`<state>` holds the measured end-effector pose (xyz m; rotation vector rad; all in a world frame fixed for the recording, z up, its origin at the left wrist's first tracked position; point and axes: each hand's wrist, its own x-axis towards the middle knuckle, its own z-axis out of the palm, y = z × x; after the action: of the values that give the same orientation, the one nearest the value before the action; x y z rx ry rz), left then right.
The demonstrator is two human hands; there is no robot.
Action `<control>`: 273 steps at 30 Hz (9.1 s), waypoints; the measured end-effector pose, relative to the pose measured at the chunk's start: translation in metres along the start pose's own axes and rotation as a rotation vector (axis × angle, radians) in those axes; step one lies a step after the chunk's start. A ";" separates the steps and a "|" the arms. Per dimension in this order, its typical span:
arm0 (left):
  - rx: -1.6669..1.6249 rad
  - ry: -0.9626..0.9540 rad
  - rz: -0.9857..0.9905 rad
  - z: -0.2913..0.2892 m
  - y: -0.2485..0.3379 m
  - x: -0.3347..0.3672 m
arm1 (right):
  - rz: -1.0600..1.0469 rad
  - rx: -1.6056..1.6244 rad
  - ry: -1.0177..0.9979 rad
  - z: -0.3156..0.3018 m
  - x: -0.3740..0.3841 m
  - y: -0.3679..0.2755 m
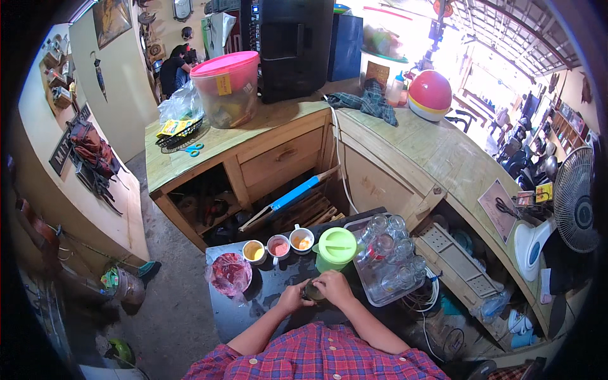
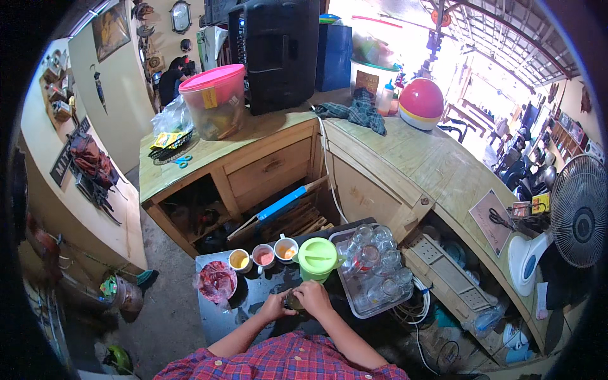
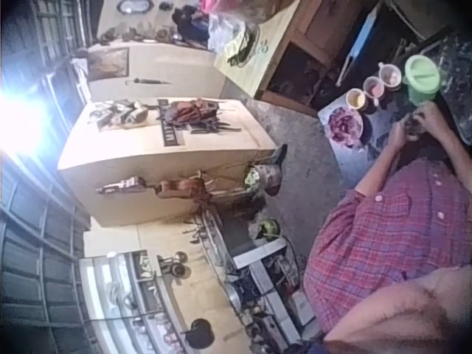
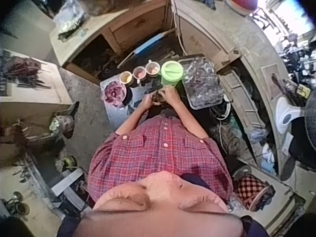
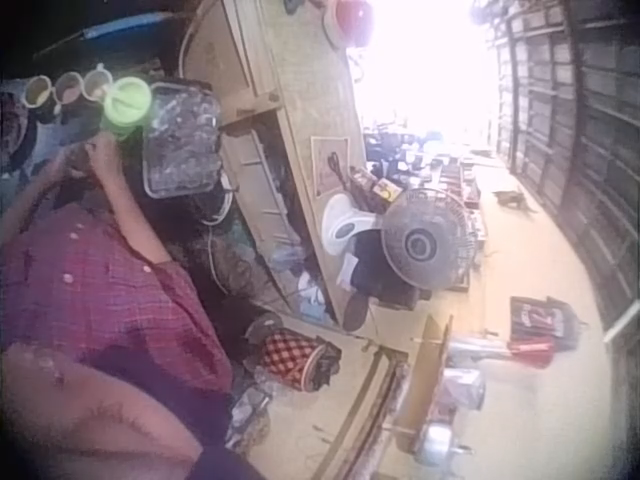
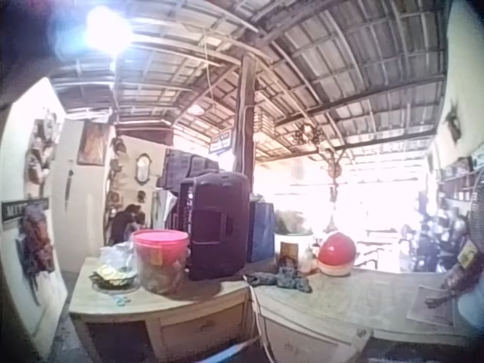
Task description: The person is seen wrapping a lime with a green cloth/wrapper to squeeze juice into cups.
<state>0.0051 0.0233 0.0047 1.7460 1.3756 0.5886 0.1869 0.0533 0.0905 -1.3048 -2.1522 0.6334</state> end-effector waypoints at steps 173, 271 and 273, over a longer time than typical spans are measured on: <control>-0.007 0.002 -0.004 -0.003 0.005 -0.002 | 0.097 -0.178 -0.071 -0.005 0.003 -0.005; -0.092 0.019 -0.036 -0.002 0.012 -0.005 | 0.096 -0.300 -0.124 -0.012 0.000 -0.008; -0.078 0.008 -0.050 0.000 0.010 -0.003 | -0.008 -0.046 0.010 -0.005 -0.002 0.003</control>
<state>0.0100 0.0200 0.0133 1.6442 1.3804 0.6143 0.1927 0.0535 0.0919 -1.3196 -2.1744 0.5759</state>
